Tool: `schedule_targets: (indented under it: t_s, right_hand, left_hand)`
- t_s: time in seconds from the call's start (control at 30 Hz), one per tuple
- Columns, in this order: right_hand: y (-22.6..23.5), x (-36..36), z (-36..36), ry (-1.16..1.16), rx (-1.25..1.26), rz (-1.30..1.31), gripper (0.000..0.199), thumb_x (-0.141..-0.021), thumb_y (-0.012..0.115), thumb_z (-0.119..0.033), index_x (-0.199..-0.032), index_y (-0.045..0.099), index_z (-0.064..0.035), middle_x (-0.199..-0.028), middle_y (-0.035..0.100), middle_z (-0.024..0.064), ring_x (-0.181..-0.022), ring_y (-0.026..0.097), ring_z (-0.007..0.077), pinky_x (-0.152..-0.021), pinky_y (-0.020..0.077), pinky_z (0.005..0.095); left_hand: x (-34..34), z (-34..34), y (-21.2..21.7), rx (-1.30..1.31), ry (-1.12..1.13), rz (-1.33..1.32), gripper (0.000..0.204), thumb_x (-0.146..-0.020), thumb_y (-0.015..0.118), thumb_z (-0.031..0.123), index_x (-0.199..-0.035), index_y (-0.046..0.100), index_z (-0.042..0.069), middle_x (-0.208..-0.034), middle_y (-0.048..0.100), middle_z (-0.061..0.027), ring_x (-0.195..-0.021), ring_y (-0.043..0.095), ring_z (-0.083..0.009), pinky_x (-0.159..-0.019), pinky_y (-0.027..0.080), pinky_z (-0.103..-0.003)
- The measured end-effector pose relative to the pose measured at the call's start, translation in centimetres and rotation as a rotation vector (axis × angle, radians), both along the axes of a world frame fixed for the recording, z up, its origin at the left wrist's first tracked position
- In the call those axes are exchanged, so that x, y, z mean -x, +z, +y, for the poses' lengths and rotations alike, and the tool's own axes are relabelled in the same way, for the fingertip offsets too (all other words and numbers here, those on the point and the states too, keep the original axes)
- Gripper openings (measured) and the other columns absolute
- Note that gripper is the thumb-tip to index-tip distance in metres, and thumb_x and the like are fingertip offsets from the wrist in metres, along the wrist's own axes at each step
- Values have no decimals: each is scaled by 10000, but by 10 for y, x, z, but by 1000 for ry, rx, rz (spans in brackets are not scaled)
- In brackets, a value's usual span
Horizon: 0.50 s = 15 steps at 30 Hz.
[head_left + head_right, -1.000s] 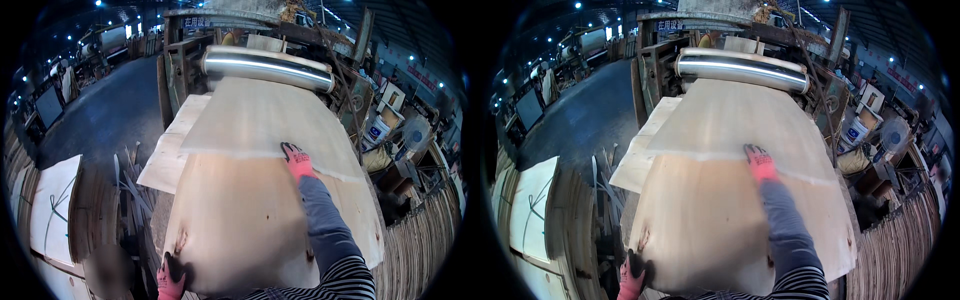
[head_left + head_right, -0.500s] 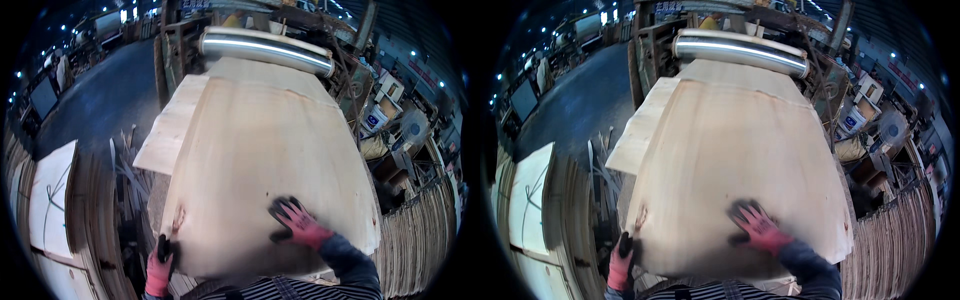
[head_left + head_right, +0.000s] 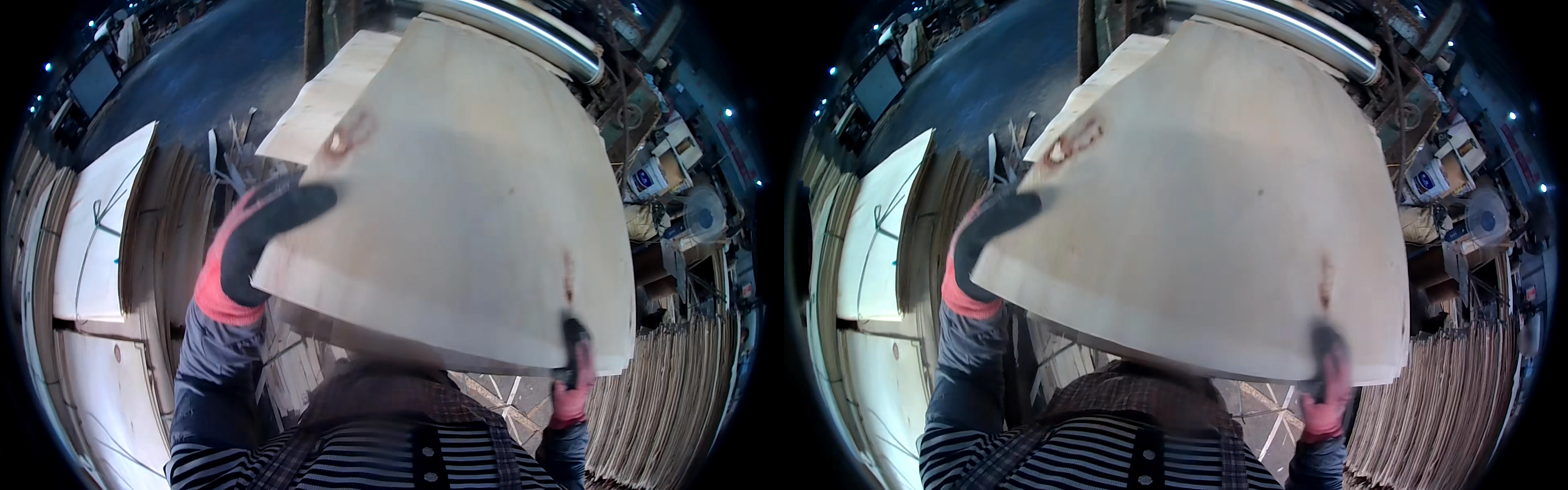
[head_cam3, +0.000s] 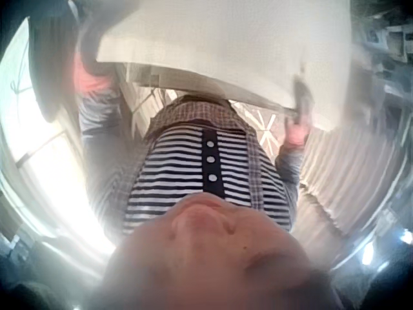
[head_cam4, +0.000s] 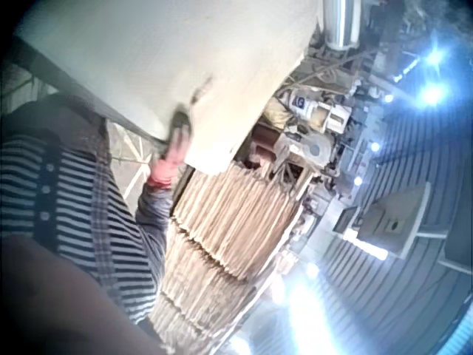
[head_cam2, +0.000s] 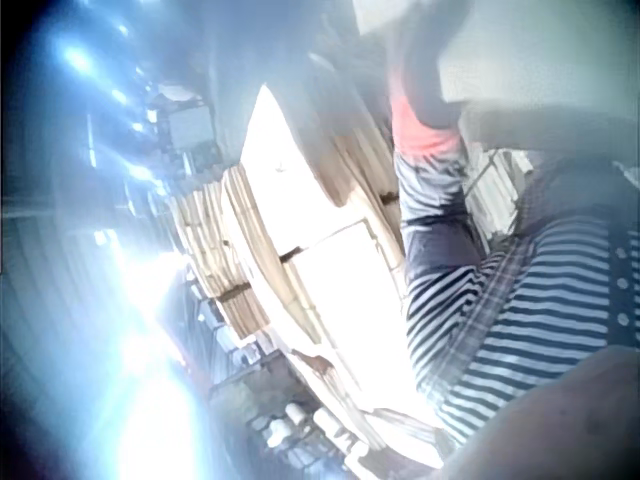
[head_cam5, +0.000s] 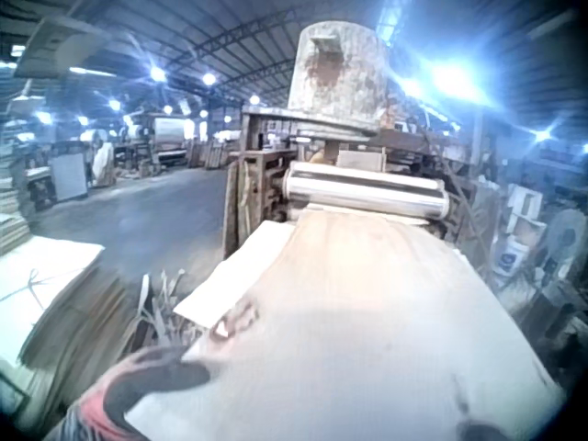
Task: The person feeds large sheets of wood veneer through a roller machine, then stacks the processed sheets on a pile to the right. The person repeatedly picks up new sheets, guides them through the machine, and places them on the growing stack.
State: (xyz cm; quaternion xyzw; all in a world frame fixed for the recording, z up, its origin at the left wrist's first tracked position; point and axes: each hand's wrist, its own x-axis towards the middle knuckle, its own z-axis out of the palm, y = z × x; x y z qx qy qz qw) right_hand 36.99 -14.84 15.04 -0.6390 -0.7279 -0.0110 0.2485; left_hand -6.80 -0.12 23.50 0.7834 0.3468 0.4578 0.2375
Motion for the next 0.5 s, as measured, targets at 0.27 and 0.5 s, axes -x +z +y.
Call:
schedule_targets:
  t_s: [0.27, 0.5]
  right_hand:
    - [82, -14, 76, 35, -398, -313, 629, -734, 442, -522, -1034, 540, 22, -995, 544, 189, -921, 524, 360, -848, 384, 465]
    - [77, -11, 224, 105, -407, -508, 533, -580, 648, -259, -1088, 530, -151, -1007, 540, 18, -923, 520, 191, -830, 387, 347]
  left_hand:
    - [-3, -4, -65, 277, 180, 8, 298, -862, 399, 118, -1109, 476, -30, -921, 576, -99, -824, 553, -178, -753, 432, -277]
    - [-62, -57, -140, 214, 359, 484, 818, -598, 671, 161, -1278, 254, -19, -1269, 284, -270, -1142, 292, -453, -956, 257, -482]
